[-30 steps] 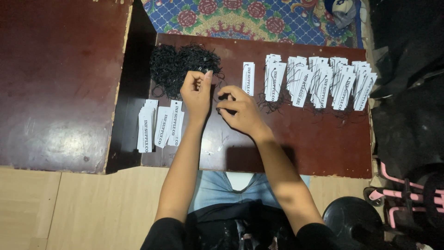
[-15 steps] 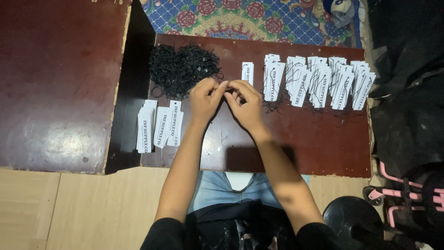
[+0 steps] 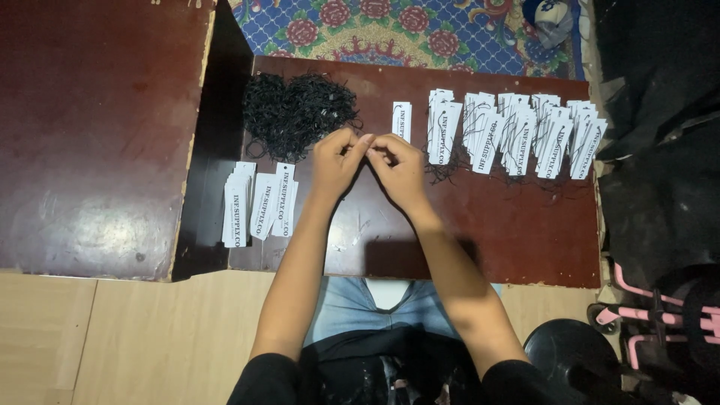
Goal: The person sits at a table and repeatedly picks up small white tags and black cords. They thread the cord through the tag hole and place the assembled unit into a growing pile on the right side of the table.
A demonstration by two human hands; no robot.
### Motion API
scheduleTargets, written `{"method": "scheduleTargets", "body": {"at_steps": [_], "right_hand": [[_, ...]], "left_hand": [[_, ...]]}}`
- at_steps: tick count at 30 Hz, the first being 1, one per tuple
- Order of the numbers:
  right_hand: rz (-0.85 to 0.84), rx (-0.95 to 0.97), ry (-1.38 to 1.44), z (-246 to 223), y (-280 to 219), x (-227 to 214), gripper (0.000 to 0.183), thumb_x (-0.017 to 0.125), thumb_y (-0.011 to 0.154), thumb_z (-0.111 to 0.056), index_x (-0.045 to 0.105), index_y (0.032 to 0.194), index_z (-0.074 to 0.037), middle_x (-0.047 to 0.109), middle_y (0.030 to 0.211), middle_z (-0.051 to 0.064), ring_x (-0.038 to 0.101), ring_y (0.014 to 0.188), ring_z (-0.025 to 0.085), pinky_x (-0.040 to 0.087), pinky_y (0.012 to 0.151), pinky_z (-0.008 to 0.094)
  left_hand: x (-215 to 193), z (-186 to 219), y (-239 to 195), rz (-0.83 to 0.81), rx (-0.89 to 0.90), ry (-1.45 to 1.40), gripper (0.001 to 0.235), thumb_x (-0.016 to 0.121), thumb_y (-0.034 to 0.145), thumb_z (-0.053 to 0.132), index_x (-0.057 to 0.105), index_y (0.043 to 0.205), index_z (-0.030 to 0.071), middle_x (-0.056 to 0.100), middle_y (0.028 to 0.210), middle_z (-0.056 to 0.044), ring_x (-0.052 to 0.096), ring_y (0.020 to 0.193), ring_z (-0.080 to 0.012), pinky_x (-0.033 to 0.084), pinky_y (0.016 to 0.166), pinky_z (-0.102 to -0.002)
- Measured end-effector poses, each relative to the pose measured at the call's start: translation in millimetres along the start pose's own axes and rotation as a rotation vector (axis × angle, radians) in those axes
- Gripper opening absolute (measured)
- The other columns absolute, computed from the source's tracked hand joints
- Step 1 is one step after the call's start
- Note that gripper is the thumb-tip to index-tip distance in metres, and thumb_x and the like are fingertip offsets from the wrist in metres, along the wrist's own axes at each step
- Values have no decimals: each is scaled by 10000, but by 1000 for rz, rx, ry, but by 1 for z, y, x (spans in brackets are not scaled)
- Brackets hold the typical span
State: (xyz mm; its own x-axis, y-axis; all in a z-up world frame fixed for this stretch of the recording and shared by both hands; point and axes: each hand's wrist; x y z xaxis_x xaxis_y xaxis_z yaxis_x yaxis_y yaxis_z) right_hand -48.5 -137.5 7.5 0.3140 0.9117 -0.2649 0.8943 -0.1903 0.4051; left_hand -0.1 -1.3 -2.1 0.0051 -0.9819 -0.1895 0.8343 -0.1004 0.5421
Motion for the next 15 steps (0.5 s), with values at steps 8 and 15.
{"method": "scheduleTargets", "body": {"at_steps": [8, 15], "right_hand": [[3, -57, -119, 22, -3, 11, 112, 696, 856, 38, 694, 833, -72, 550, 620, 75, 560, 536, 188, 463, 499, 307], [-163, -45, -247, 19, -5, 13, 100, 669, 860, 19, 678, 861, -81, 629, 660, 71, 626, 582, 242, 506, 546, 327]], "left_hand": [[-6, 4, -4, -9, 43, 235, 380, 808, 916, 249, 573, 646, 120, 501, 505, -69, 575, 535, -250, 472, 542, -307], [-27, 28, -12, -13, -9, 416, 346, 799, 938, 281, 615, 682, 139, 575, 534, -40, 617, 575, -219, 502, 572, -287]]}}
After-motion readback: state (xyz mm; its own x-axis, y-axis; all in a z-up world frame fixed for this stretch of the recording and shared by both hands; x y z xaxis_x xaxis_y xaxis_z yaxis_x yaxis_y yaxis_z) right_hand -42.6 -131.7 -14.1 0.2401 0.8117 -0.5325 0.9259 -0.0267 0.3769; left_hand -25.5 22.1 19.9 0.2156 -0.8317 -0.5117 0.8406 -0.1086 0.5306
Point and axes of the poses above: each hand's wrist, its own y-axis towards the middle knuckle, its own x-axis out of the palm, z = x × y
